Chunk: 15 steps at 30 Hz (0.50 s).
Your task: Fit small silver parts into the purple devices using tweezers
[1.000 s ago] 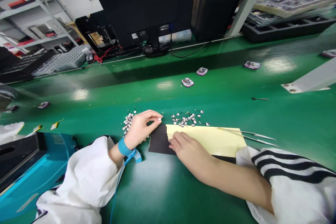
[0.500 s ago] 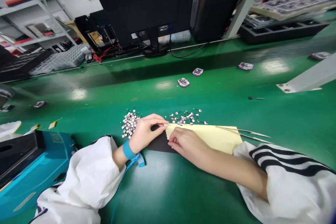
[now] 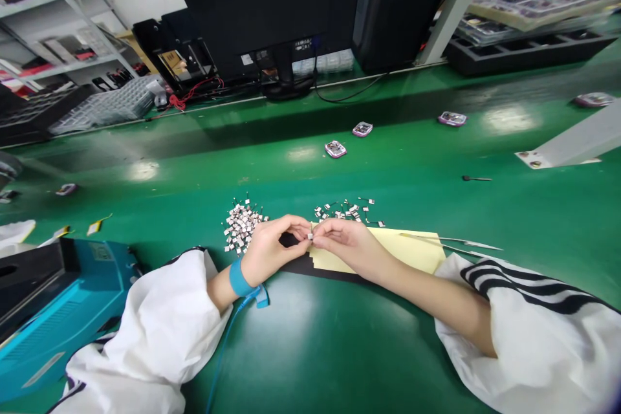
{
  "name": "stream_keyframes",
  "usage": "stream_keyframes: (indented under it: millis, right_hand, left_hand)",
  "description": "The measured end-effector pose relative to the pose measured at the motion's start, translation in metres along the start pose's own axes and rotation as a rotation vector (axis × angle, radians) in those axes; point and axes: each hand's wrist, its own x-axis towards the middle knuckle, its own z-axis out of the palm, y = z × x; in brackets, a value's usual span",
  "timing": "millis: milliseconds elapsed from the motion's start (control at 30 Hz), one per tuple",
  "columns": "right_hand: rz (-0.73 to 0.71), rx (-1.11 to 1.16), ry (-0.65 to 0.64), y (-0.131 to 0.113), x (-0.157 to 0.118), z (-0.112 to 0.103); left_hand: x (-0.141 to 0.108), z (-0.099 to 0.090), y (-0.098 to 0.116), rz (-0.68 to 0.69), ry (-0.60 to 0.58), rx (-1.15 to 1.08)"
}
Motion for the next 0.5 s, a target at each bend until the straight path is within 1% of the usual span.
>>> stream_keyframes:
  millis: [267, 500]
  right_hand:
    - [-0.022, -0.046, -0.015, 0.0009, 0.0001, -0.0017]
    - [0.051, -0.018, 0.019, 0.0012, 0.0008, 0.0016]
  left_hand:
    - [-0.0006, -0.0001, 0.0013, 0.052, 0.008, 0.081]
    - [-0.0025, 0.0014, 0.0057, 0.122, 0.007, 0.153]
